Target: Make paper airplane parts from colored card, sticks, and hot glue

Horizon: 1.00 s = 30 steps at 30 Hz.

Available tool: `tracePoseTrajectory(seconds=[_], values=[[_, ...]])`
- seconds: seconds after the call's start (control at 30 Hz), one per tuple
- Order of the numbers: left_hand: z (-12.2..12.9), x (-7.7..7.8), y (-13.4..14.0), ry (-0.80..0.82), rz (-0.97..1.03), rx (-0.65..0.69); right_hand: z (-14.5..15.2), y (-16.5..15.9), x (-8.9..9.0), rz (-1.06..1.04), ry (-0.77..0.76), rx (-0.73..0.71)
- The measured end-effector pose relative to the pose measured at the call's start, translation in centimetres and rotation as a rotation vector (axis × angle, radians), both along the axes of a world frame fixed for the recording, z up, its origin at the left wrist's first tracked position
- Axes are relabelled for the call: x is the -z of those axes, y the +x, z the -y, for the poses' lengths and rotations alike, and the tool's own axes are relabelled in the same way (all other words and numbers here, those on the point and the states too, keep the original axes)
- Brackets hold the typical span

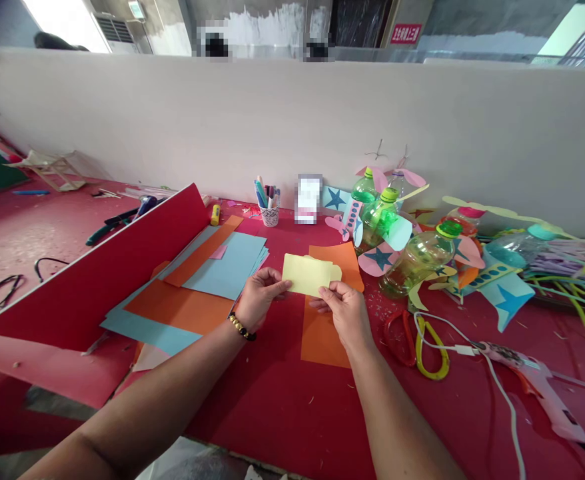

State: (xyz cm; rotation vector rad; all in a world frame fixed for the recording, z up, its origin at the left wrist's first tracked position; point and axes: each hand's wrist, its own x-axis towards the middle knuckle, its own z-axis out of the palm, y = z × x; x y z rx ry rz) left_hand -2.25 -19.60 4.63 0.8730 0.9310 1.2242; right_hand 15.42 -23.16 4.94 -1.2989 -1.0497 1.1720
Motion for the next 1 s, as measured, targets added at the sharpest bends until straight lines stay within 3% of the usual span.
tracePoseTrajectory(seconds=[0.53,0.73,0.87,1.0], values=[[-0.1,-0.2,-0.6,-0.118,-0.016,0.108,-0.1,0.3,0.0,-0.031,-0.037,-0.035],[-0.8,-0.5,-1.4,-0.006,-0.043,0.211,0.0,1.0,-0.1,0.022,-0.074,-0.167],[-1.2,-0.4,-1.9,0.046,-0.19,0.24,0.3,1.5,-0.4,0.077,-0.127,-0.32],[-1.1,-0.1,-1.9,0.062,-0.253,0.267,0.2,1.6,-0.5,0.041,-0.064,-0.215]])
